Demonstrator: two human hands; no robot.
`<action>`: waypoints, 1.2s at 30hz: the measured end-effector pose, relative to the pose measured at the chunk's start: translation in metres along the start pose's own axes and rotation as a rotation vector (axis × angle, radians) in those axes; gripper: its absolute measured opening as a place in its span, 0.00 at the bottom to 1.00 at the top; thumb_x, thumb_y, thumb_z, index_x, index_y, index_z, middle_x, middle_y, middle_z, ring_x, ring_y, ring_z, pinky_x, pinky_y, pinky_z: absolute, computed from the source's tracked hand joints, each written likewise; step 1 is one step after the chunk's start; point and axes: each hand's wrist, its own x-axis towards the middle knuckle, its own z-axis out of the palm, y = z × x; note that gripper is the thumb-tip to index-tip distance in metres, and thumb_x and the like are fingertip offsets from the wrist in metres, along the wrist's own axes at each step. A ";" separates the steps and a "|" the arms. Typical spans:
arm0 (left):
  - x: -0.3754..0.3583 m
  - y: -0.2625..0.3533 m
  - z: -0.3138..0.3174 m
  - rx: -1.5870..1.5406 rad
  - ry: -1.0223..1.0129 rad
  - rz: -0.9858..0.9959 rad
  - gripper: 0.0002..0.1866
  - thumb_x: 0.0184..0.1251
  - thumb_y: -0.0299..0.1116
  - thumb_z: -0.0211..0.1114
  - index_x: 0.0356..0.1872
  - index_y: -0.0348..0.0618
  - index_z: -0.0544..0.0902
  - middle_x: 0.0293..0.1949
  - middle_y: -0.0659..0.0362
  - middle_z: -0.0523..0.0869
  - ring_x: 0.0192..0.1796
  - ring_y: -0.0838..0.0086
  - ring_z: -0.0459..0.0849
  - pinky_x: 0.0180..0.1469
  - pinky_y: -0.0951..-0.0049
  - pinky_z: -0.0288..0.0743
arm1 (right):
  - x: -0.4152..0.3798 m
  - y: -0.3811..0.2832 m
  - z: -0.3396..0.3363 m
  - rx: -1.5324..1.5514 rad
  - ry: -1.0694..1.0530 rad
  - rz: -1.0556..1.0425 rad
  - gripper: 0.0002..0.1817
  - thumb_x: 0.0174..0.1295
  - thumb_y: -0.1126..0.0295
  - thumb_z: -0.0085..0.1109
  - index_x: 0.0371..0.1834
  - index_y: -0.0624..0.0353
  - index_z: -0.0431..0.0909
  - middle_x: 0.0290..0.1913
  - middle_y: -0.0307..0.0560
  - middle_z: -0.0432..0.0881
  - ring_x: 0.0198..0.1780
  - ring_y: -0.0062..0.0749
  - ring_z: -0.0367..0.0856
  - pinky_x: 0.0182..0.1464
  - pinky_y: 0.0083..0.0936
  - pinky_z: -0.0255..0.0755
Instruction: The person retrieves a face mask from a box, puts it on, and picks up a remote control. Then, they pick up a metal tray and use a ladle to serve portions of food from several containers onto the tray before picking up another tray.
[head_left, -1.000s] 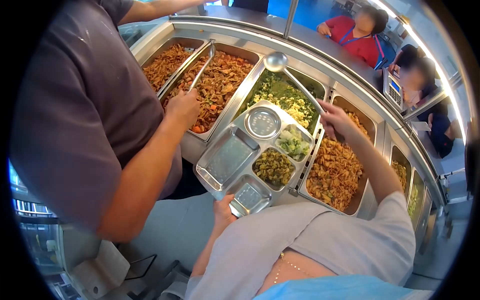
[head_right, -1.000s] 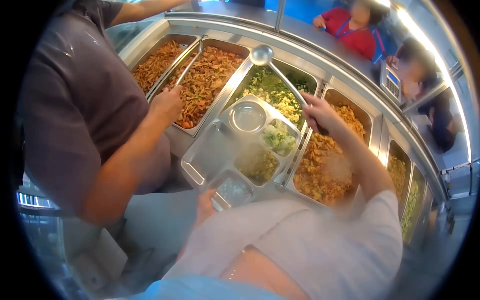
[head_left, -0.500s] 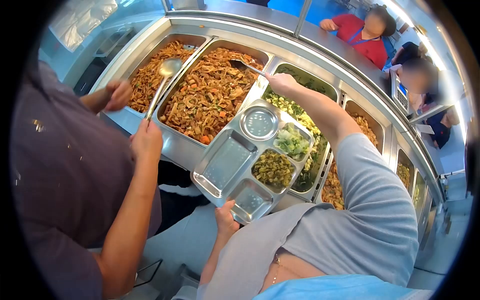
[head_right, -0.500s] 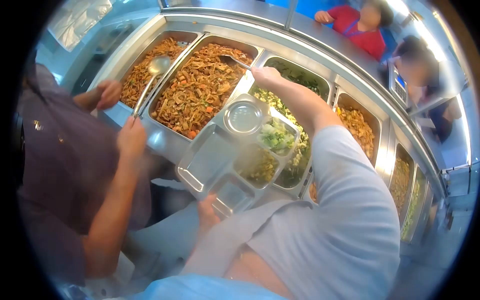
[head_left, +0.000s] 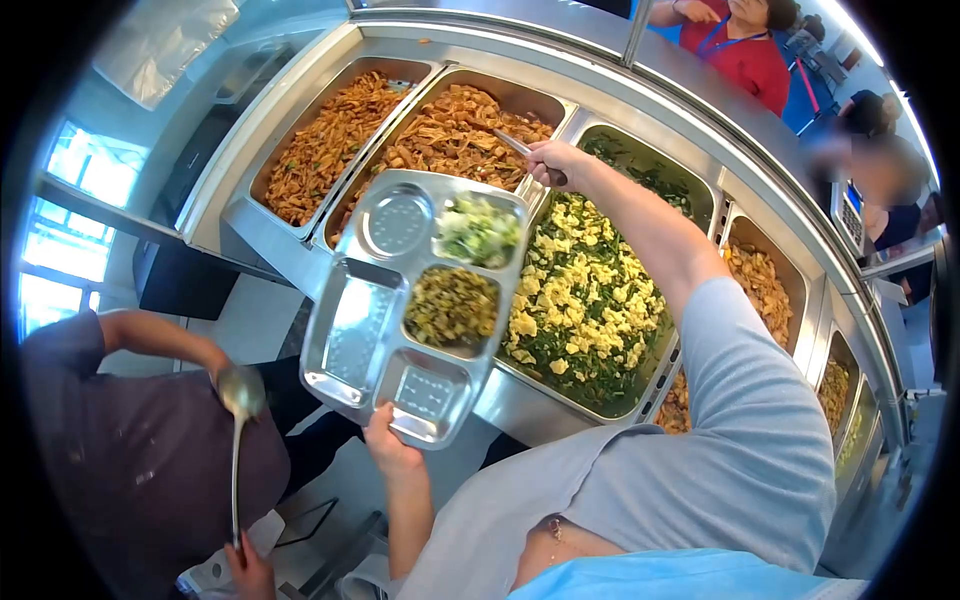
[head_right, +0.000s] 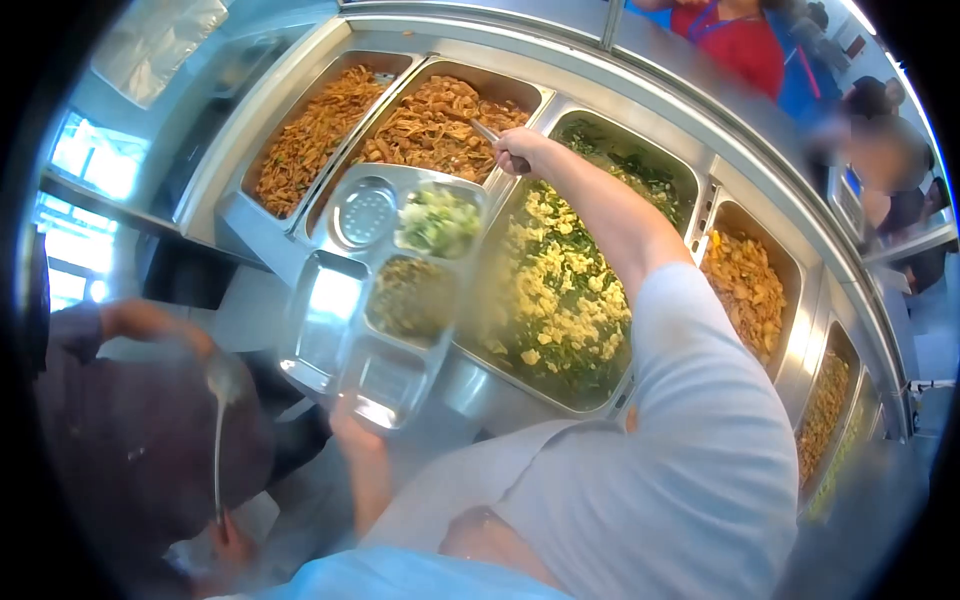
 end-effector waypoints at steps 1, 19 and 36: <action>0.009 0.004 0.002 0.065 0.085 0.010 0.17 0.52 0.25 0.53 0.45 0.32 0.72 0.40 0.54 0.77 0.46 0.67 0.77 0.49 0.67 0.73 | -0.001 0.001 0.003 0.144 -0.039 0.029 0.10 0.65 0.74 0.44 0.48 0.54 0.65 0.22 0.35 0.67 0.15 0.12 0.63 0.13 0.08 0.59; 0.240 0.089 0.110 -0.044 -0.160 0.130 0.19 0.68 0.33 0.50 0.55 0.30 0.67 0.52 0.50 0.75 0.52 0.60 0.76 0.53 0.55 0.72 | -0.095 0.008 0.008 0.294 -0.058 -0.039 0.19 0.67 0.74 0.39 0.62 0.57 0.59 0.23 0.35 0.67 0.16 0.11 0.62 0.11 0.07 0.57; 0.391 0.069 0.253 -0.104 -0.301 -0.313 0.25 0.69 0.39 0.51 0.62 0.39 0.58 0.56 0.49 0.70 0.53 0.58 0.75 0.52 0.52 0.75 | -0.182 -0.047 0.182 0.467 0.186 -0.168 0.25 0.66 0.76 0.38 0.68 0.51 0.56 0.25 0.36 0.66 0.16 0.12 0.61 0.10 0.08 0.56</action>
